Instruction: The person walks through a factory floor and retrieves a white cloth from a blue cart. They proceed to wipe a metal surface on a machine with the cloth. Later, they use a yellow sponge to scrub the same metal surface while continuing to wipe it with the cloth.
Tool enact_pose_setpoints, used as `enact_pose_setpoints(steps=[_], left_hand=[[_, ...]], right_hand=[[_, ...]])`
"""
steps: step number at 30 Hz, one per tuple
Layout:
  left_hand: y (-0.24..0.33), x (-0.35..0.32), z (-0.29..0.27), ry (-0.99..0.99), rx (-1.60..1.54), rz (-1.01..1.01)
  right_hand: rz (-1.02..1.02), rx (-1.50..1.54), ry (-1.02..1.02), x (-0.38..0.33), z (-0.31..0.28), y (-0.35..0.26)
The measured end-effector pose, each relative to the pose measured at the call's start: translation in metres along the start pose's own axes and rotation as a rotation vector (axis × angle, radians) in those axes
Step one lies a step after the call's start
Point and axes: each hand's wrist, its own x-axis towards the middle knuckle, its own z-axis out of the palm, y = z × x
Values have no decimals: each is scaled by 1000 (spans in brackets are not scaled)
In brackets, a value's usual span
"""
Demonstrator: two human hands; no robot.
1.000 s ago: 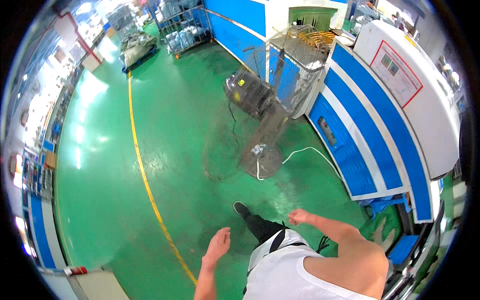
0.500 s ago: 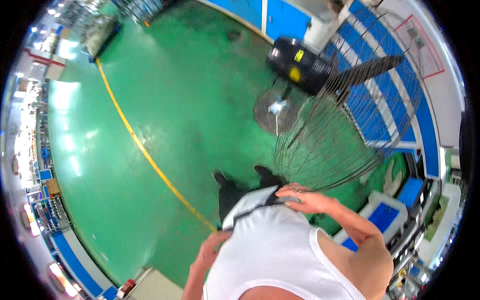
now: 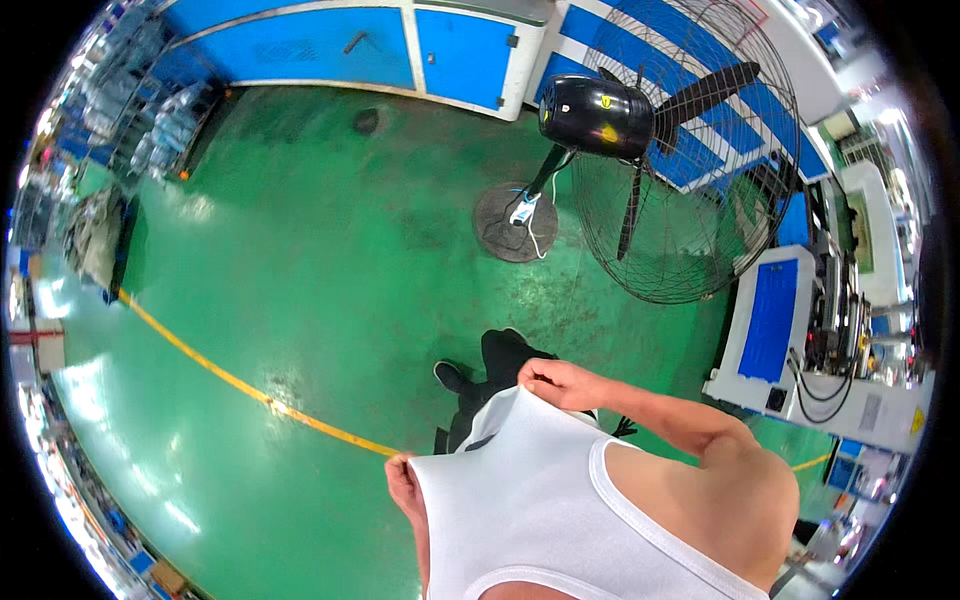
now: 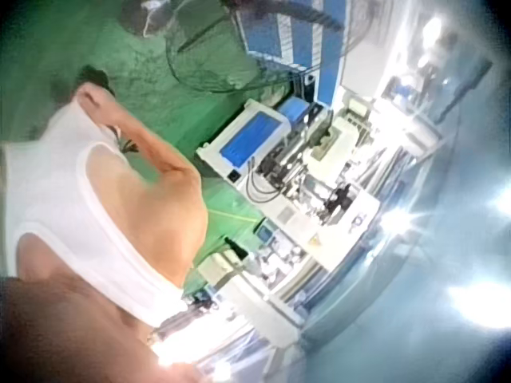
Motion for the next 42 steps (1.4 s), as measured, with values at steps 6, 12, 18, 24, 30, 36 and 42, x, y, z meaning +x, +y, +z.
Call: enact_pose_setpoints(steps=[6, 12, 18, 24, 30, 36, 42], left_hand=[[21, 107, 10, -228, -51, 90], [42, 226, 19, -725, 401, 88], [33, 347, 84, -594, 439, -16], [119, 428, 240, -873, 371, 50], [237, 472, 442, -1380, 243, 345], [293, 454, 591, -1669, 490, 670], [281, 445, 620, -1773, 826, 874]], right_hand=[[25, 179, -216, 70, 13, 20], [-22, 387, 114, 190, -34, 24], [-218, 139, 541, 249, -88, -12], [38, 313, 870, 215, -93, 38], [488, 639, 1248, 193, -19, 106], [643, 1172, 1559, 195, 85, 73], [719, 1540, 1634, 270, 192, 56]])
